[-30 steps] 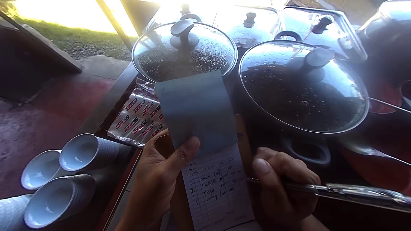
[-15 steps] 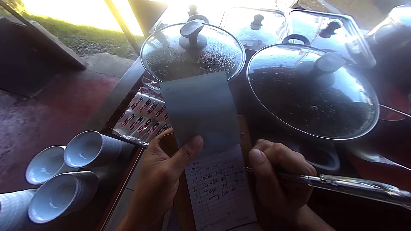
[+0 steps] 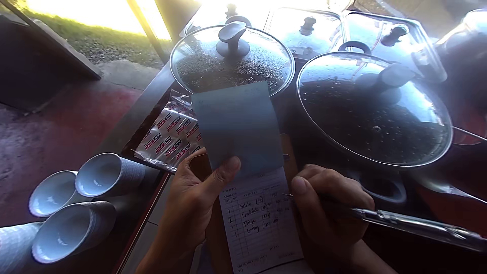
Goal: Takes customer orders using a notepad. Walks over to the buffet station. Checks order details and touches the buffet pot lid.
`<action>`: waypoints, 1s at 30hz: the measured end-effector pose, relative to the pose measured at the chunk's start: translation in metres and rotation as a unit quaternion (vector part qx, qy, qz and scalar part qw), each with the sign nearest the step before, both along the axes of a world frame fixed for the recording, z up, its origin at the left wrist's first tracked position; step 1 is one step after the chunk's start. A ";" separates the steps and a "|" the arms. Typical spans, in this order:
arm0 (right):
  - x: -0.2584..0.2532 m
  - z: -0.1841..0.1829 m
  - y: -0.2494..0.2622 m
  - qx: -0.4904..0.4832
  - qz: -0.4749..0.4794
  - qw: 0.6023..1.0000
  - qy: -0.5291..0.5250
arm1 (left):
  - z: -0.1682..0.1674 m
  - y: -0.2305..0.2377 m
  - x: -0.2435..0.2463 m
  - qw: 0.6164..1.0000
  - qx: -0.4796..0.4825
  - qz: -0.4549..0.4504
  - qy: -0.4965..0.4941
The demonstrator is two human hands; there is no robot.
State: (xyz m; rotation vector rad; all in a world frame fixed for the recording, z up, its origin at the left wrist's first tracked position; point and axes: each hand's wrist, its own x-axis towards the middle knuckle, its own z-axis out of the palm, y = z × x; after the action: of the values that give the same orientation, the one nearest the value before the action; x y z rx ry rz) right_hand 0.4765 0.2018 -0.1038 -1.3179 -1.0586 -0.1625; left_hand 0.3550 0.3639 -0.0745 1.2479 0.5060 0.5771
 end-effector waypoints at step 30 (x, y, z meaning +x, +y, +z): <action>-0.007 -0.003 -0.012 -0.010 0.016 1.000 0.019 | -0.003 0.002 0.001 1.000 -0.009 -0.009 -0.001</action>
State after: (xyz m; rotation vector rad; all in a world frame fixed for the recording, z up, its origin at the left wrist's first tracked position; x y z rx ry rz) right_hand 0.4698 0.1903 -0.1067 -1.3161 -1.0507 -0.1044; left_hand 0.3563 0.3654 -0.0779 1.2337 0.4962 0.5579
